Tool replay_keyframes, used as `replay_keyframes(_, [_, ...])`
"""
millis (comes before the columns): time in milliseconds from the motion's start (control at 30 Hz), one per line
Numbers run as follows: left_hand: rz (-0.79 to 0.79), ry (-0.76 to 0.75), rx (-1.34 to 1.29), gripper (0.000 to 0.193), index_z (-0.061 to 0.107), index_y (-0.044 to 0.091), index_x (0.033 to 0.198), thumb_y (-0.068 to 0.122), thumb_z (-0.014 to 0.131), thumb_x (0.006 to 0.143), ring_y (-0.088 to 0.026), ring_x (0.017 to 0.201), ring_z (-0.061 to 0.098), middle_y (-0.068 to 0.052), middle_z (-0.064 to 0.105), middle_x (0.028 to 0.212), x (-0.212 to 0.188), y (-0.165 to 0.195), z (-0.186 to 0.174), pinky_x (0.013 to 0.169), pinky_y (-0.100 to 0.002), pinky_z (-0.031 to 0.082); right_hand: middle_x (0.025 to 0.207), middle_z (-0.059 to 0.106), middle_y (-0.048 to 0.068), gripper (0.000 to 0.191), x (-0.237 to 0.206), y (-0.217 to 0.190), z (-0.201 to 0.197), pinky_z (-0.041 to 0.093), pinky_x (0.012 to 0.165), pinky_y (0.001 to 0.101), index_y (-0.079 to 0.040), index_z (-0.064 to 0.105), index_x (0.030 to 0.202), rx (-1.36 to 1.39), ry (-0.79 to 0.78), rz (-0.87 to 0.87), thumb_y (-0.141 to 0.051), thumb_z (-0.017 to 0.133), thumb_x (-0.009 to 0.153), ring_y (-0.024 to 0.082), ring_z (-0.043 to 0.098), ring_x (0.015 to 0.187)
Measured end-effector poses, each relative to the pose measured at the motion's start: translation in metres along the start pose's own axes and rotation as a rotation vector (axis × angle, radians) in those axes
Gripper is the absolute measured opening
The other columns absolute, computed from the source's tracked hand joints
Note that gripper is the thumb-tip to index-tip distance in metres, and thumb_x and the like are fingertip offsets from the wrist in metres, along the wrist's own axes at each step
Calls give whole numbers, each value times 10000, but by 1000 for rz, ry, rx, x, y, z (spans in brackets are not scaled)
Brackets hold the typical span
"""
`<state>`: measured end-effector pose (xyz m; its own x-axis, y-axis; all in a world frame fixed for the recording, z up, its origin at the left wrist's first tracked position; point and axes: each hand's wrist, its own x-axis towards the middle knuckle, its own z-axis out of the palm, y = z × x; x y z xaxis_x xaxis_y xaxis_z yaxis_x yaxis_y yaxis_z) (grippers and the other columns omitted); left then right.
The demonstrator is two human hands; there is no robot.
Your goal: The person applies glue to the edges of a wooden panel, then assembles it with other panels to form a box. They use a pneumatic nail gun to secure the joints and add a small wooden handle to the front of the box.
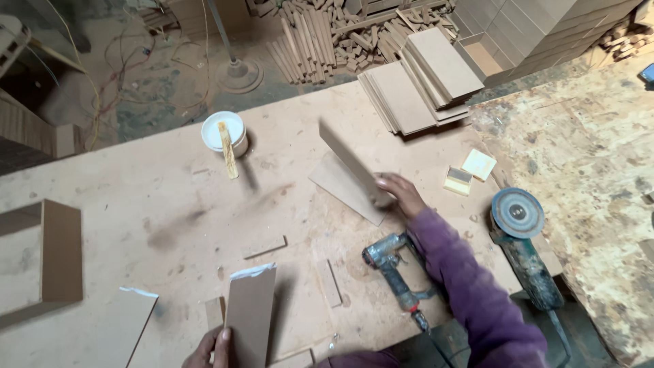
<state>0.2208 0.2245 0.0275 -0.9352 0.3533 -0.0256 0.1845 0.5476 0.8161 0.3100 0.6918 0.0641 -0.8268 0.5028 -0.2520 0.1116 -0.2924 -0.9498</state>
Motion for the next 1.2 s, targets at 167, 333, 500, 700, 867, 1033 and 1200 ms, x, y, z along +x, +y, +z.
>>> replay_keyframes(167, [52,-121,162,275,767,50,1052,273,641,952,-282,632,750,-204,727,735,15,-1,-37,608,-381,566,1486,479,287,902,-121,46,55,550,1101,477,65,308,1503,722,-282,10,-408,602,793,381,613,1319])
replay_keyframes(333, [223,-193,128,262,763,70,1031,289,647,946,-286,607,742,-170,737,721,41,4,-57,565,-382,562,1247,615,284,645,-183,124,129,590,939,476,83,453,1403,554,121,100,-98,675,825,383,677,1111])
replay_keyframes(500, [487,-255,259,225,763,77,1036,253,644,964,-331,631,701,-166,716,739,67,1,-69,563,-423,543,1090,722,208,405,-209,172,151,582,832,398,88,624,1245,-83,154,-6,-116,708,906,281,706,967])
replay_keyframes(700, [539,-337,333,220,761,72,1036,253,667,953,-340,622,684,-168,699,711,72,-3,-80,576,-443,524,936,742,214,349,-234,175,161,529,848,507,-7,677,1097,-1060,65,35,-329,656,964,380,697,941])
replay_keyframes(867, [614,-311,234,234,762,58,1039,256,659,969,-302,651,719,-157,739,791,68,-8,-89,571,-398,545,926,714,242,399,-223,180,202,500,819,567,0,592,1183,-1115,40,145,-328,576,956,440,677,890])
replay_keyframes(1033, [449,-306,165,260,775,55,1060,271,663,966,-254,570,724,-170,739,724,58,-22,-101,515,-368,535,874,736,210,472,-204,174,233,526,841,542,-29,557,1324,-1178,60,215,-341,542,970,404,715,825])
replay_keyframes(1200, [422,-267,58,271,771,33,1059,262,669,956,-234,482,686,-179,737,711,52,-25,-104,478,-364,515,904,763,195,688,-193,147,245,553,847,496,-80,474,1466,-1119,125,136,-445,629,904,383,725,859])
